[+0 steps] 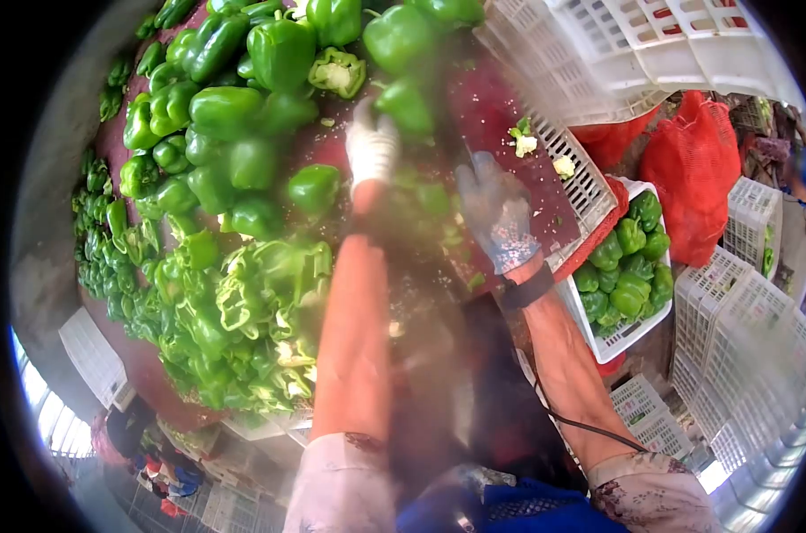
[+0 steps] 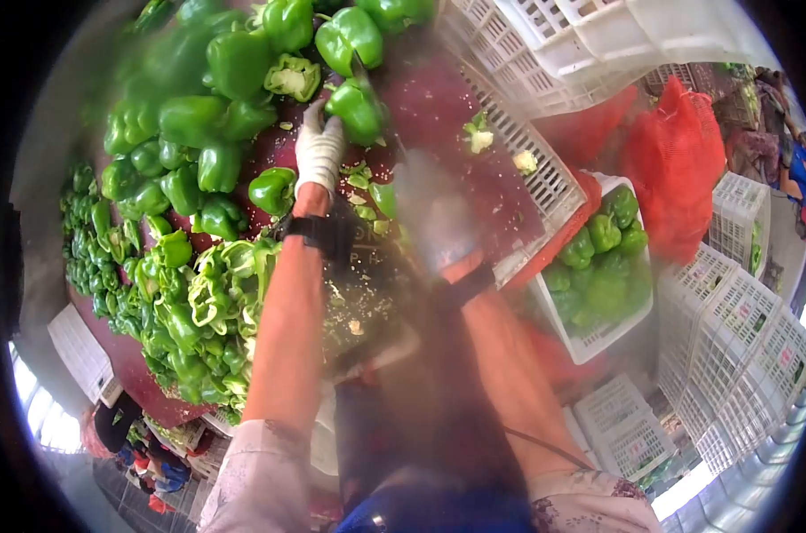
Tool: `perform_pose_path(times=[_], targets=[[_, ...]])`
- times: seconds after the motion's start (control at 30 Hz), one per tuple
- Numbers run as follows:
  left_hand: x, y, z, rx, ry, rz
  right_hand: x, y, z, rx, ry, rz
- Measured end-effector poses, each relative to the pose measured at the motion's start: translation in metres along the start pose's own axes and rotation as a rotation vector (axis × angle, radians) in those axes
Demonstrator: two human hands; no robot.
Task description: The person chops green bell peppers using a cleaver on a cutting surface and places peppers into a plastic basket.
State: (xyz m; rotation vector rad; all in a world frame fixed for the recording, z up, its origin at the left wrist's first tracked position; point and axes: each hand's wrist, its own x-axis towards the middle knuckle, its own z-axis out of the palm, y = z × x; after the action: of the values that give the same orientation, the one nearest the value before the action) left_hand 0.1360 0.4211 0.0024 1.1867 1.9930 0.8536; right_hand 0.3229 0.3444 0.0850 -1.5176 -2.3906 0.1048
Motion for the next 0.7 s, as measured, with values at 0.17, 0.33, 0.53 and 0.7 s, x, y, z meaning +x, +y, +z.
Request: perform_pose_path(times=[0.17, 0.33, 0.53, 0.7], targets=[[-0.002, -0.006, 0.003, 0.023, 0.118, -0.012, 0.037, -0.022, -0.007, -0.392, -0.175, -0.111], [-0.011, -0.003, 0.008, -0.121, 0.08, -0.116, 0.025, 0.001, 0.065, 0.112, -0.204, 0.095], [-0.036, 0.045, -0.011, -0.528, 0.108, -0.369, -0.01, 0.005, 0.074, 0.262, -0.244, 0.013], [-0.049, 0.014, -0.032, -0.653, 0.289, -0.423, -0.046, -0.016, 0.02, 0.16, -0.069, -0.087]])
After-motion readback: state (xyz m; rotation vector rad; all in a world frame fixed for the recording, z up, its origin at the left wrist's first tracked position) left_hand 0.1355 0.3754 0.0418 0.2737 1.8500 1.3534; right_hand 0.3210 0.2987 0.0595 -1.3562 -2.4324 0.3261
